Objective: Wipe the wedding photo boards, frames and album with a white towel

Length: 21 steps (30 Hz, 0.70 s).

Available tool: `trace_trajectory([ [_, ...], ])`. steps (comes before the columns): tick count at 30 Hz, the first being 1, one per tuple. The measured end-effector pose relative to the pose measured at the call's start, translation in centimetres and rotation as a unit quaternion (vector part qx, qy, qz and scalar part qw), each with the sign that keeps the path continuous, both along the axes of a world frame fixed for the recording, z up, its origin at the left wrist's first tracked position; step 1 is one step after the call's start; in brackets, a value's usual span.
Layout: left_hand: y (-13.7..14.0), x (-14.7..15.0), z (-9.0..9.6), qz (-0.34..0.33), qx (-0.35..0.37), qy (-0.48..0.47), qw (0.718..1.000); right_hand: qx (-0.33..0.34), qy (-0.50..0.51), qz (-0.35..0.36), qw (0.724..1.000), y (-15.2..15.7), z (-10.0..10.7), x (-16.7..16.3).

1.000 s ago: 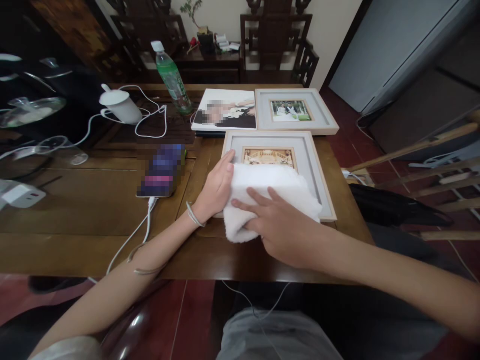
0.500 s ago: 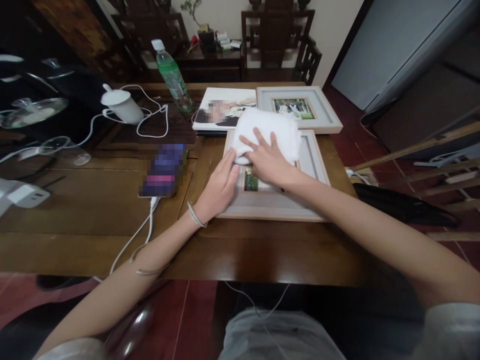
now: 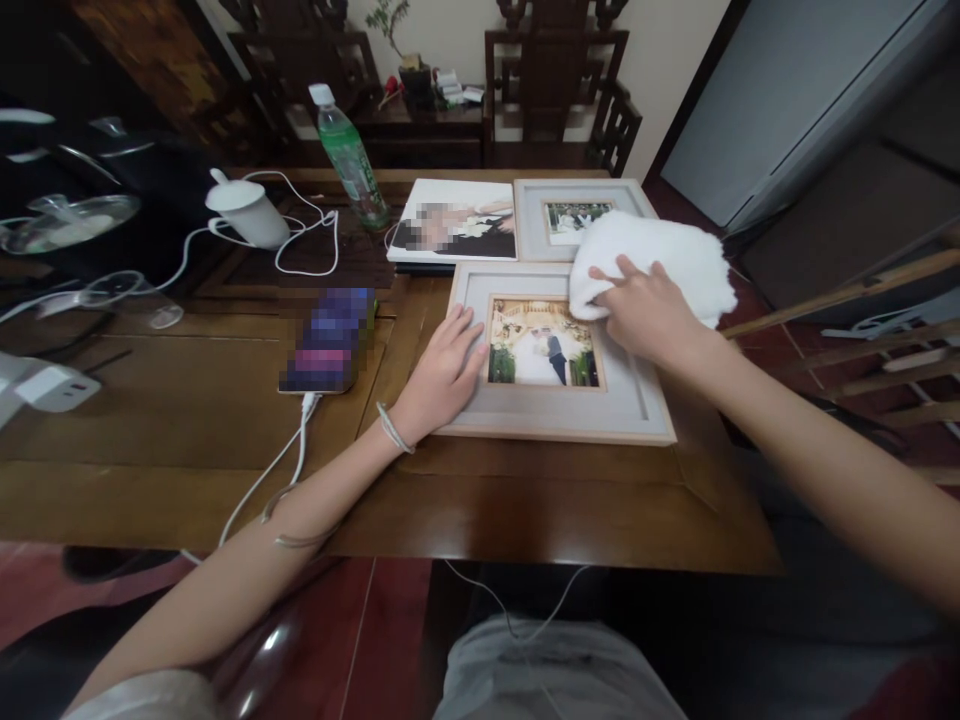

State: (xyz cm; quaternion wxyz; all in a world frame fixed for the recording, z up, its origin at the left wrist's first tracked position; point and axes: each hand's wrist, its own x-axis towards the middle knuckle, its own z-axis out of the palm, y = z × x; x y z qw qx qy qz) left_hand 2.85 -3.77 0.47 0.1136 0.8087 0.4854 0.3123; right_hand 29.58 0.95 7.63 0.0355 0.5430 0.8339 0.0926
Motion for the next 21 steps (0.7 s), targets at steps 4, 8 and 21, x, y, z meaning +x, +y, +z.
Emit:
trace_trajectory([
  [4,0.0,-0.1,-0.1,-0.002,0.003,0.000,1.000,-0.032,-0.058,0.032,0.997,-5.0,0.6,-0.4],
  [8,0.1,-0.1,-0.1,0.000,0.007,0.005,1.000,-0.138,-0.066,0.068,0.986,-10.1,2.3,-2.0],
  [21,0.0,-0.1,0.1,-0.013,-0.004,0.005,1.000,-0.094,0.050,0.129,0.986,-6.1,-0.9,-4.8],
])
